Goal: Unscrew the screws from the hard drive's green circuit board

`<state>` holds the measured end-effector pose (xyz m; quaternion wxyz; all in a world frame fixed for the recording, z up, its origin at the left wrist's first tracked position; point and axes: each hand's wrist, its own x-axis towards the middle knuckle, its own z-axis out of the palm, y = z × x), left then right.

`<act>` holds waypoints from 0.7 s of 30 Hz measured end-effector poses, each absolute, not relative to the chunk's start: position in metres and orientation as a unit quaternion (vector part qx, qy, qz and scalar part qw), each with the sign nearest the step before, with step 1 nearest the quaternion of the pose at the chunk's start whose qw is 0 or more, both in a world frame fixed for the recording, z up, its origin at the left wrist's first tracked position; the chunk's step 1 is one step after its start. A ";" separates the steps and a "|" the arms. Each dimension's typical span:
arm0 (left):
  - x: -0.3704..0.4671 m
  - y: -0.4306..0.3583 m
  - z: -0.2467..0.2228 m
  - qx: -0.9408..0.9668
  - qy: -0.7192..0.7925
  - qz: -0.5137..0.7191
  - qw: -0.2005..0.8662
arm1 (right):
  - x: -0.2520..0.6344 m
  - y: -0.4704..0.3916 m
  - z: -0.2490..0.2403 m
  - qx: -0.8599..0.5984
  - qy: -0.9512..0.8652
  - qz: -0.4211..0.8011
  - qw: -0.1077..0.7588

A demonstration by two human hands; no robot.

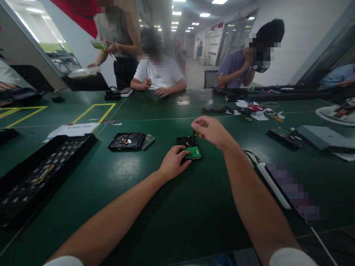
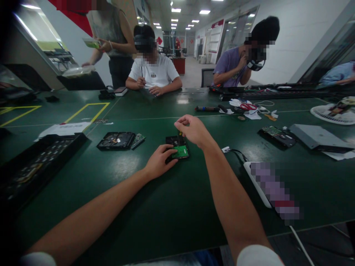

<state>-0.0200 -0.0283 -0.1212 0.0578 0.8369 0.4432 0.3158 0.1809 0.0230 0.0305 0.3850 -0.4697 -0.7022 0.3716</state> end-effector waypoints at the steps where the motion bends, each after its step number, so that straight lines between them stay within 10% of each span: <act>1: -0.020 -0.028 -0.121 0.837 0.444 0.316 0.059 | 0.181 0.023 0.031 -0.475 -0.696 0.375 0.386; 21: -0.019 -0.030 -0.117 0.838 0.443 0.313 0.054 | 0.181 0.025 0.028 -0.460 -0.688 0.393 0.400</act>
